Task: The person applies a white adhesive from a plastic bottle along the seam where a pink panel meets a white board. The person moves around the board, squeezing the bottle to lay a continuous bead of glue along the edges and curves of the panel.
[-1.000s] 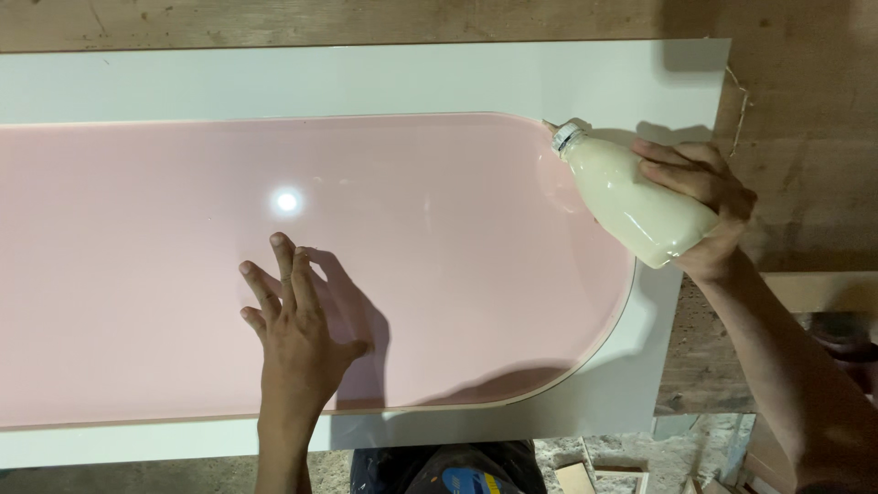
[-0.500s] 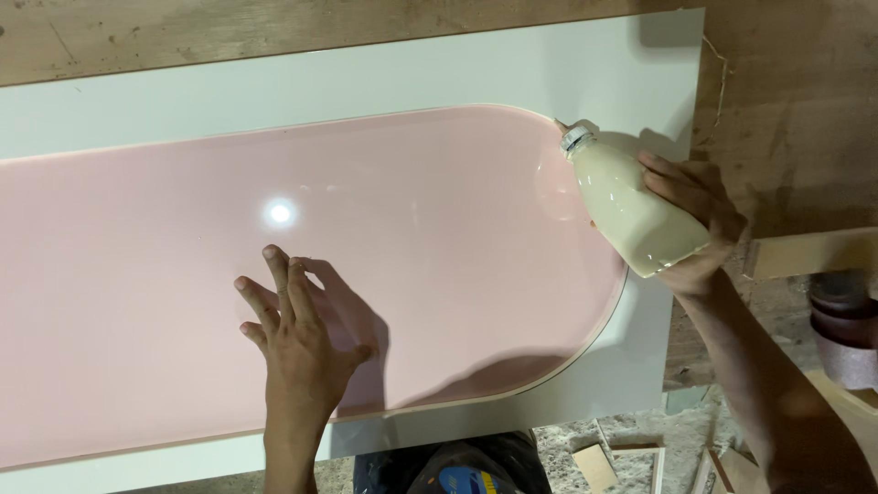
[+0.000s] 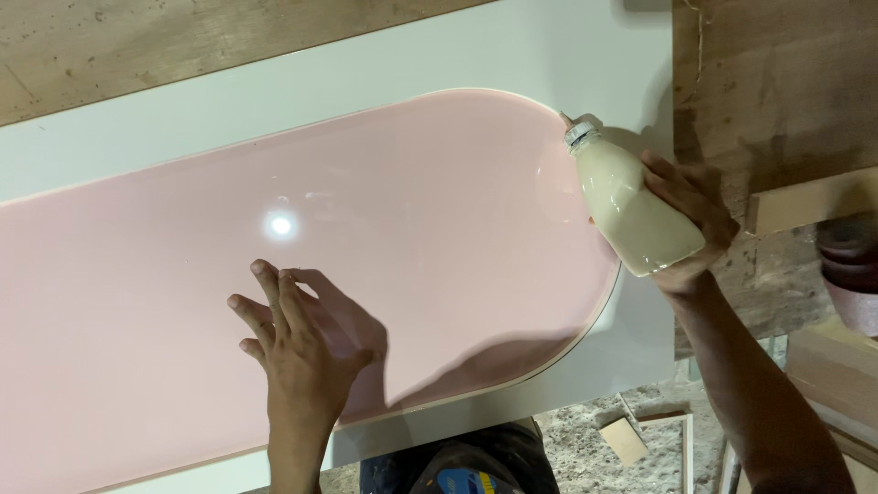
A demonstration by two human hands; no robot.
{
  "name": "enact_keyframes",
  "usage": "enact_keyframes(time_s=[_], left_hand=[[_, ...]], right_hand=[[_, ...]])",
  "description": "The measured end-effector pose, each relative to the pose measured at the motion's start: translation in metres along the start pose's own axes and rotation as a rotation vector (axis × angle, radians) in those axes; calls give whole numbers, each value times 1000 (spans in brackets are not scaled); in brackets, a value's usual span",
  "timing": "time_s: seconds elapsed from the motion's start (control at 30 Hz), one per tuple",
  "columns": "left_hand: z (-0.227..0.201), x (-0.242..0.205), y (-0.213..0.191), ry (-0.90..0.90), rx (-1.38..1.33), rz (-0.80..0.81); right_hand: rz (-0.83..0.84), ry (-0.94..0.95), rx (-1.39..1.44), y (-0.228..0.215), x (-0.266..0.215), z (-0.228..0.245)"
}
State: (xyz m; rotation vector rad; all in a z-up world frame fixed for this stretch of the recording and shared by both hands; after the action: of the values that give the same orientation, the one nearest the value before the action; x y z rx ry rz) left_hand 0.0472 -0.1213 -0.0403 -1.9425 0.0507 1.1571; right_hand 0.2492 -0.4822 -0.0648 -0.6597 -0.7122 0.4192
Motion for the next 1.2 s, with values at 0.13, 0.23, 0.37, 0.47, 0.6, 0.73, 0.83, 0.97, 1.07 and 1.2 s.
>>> enact_keyframes(time_s=[0.13,0.23,0.37,0.47,0.6,0.73,0.83,0.97,1.07,1.2], left_hand=[[2,0,2,23,-13,-29],[-2,-1,-2,13,-57,-17],[-7,-1,-4,15,-12,-32],[-4,0,-2,58,-59,-25],[1,2,6,82,21,-65],[7,2,12,142,290,-105],[0,2,5,92,243,-51],[-23,-4,-15,-116,-114,116],[-15,-1,-9,-50,-41,49],[-4,1,2,75,267,-47]], right_hand=[[-37,49,-20,-3,-12,2],[-43,74,-69,-3,-16,10],[-86,60,-131,0,-26,16],[-81,74,-125,-1,-33,22],[-75,154,-125,-1,-45,31],[-102,257,-101,0,-61,33],[-118,320,-149,1,-70,38],[-117,406,12,4,-98,24],[-189,381,-102,5,-97,38],[-211,366,-241,5,-102,46]])
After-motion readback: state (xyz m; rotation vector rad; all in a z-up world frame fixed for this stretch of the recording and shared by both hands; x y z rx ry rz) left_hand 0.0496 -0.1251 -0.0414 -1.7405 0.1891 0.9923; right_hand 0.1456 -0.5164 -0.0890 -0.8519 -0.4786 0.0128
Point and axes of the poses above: each hand's wrist, its own x-axis towards the middle knuckle, its own y-axis out of the palm, z = x × y, the point moved 2 cm from there along x, towards the middle knuckle, and after that the axes turned 9 degrees about z, right-handed, at the moved point
